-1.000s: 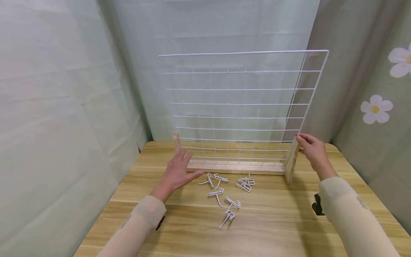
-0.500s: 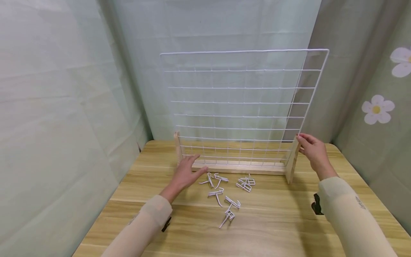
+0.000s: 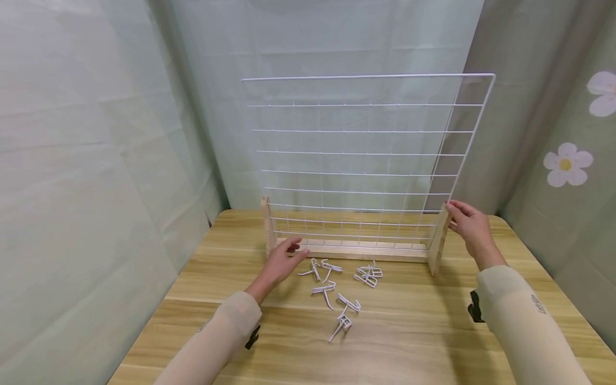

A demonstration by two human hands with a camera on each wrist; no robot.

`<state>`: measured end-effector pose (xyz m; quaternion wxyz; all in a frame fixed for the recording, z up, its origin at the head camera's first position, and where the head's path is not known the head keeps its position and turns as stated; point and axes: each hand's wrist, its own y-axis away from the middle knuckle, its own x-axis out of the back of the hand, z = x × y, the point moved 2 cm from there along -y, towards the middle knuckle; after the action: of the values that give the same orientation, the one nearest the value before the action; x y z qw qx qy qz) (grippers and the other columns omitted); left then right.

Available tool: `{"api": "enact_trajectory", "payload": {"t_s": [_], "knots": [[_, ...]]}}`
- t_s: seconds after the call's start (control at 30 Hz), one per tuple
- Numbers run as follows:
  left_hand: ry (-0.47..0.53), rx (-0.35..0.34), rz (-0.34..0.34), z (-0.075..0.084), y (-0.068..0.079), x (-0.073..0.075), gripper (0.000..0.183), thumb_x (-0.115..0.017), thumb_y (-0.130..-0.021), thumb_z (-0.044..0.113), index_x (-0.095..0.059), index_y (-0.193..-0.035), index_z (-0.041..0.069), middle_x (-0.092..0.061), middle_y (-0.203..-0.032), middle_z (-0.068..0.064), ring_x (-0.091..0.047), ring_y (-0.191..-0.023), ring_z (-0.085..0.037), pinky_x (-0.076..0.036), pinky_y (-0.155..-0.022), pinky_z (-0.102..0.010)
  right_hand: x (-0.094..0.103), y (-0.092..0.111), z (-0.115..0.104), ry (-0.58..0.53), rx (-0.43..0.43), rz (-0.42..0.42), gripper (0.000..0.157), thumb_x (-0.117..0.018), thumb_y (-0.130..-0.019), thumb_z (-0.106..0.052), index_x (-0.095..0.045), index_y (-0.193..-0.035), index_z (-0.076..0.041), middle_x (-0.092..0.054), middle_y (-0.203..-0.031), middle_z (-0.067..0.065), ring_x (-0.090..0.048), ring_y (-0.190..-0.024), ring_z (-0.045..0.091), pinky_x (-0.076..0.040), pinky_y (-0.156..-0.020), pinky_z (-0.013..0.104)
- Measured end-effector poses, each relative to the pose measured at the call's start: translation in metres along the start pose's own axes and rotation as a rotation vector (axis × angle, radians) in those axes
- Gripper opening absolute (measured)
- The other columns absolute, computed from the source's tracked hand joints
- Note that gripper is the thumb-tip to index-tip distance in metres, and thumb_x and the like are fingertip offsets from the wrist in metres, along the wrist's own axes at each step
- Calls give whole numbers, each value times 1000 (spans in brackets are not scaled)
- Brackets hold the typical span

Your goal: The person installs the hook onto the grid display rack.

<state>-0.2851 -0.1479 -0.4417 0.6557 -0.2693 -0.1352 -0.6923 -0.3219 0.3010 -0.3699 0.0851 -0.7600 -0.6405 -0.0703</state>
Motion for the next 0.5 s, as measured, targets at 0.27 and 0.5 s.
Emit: {"api": "enact_trajectory", "payload": {"t_s": [0.27, 0.5], "knots": [[49, 16, 9, -15, -3, -4, 39, -71, -93, 15, -62, -125, -5, -67, -107, -15, -61, -103, -31, -49, -92, -46, 1, -2, 0, -45, -16, -12, 71, -54, -98, -47, -39, -149, 1, -45, -143, 15, -44, -132, 28, -38, -104, 40], [91, 52, -55, -29, -4, -15, 30, -71, -92, 8, -64, -118, -5, -67, -103, -11, -60, -98, -25, -50, -88, -39, 1, -1, 1, -65, -17, -19, 68, -55, -99, -44, -40, -149, 0, -44, -144, 15, -45, -130, 26, -37, -106, 43]]}}
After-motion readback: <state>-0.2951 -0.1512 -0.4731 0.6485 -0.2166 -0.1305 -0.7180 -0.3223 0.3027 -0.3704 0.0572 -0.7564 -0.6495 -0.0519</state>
